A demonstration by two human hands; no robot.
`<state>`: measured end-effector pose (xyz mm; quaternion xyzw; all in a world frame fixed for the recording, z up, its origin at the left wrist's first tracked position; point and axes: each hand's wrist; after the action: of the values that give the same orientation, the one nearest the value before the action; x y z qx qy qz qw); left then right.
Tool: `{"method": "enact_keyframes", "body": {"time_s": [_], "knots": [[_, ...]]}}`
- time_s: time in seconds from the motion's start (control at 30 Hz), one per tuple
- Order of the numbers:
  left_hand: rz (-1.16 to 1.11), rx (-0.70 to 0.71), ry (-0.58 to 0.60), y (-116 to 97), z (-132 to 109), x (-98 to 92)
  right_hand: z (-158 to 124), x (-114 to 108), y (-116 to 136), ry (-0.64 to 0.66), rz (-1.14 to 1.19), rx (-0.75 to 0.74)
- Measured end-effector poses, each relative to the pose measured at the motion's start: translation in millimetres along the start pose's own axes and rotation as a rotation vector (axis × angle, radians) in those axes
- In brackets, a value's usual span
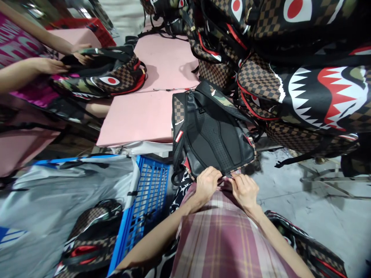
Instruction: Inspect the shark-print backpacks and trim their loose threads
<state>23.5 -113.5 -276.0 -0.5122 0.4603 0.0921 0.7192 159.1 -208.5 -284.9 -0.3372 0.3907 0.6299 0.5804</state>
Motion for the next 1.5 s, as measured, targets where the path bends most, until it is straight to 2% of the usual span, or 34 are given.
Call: {"method": "enact_keyframes", "body": {"time_s": [0.3,0.57,1.0,1.1,1.2,1.3,1.37,1.5], "knots": [[-0.034,-0.026,0.019,0.3,-0.1,-1.0,-1.4,3.0,-0.3,0.041,0.023,0.007],[-0.054,-0.047,0.049,2.2,-0.3,-0.3,-3.2,1.5,-2.3,-0.003,0.014,-0.01],[-0.077,-0.071,0.045,4.5,-0.8,3.9,0.0,7.8,-2.7,0.019,0.064,0.0],[-0.038,0.023,0.095,9.4,-2.3,-3.1,-3.3,8.3,-5.3,0.032,0.245,0.139],[0.141,0.233,0.141,18.3,-3.2,-11.9,-9.3,8.7,-10.4,0.022,0.553,0.464],[0.331,0.356,0.076,26.1,-5.1,-11.7,-14.0,9.1,-17.2,0.0,0.796,0.721],[0.33,0.416,0.075,27.6,-9.4,-8.3,-13.5,8.7,-23.5,-0.053,0.862,0.805],[0.12,0.494,0.279,24.0,-20.9,-12.8,0.6,5.8,-42.3,-0.2,0.808,0.841]]}}
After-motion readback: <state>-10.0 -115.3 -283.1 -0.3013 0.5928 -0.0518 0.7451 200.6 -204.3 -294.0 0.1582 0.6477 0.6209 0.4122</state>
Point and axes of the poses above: each hand's wrist, its own z-axis towards the middle knuckle, its own x-axis out of the palm, y = z × x, and after that the axes turned 9 degrees about -x, right-handed
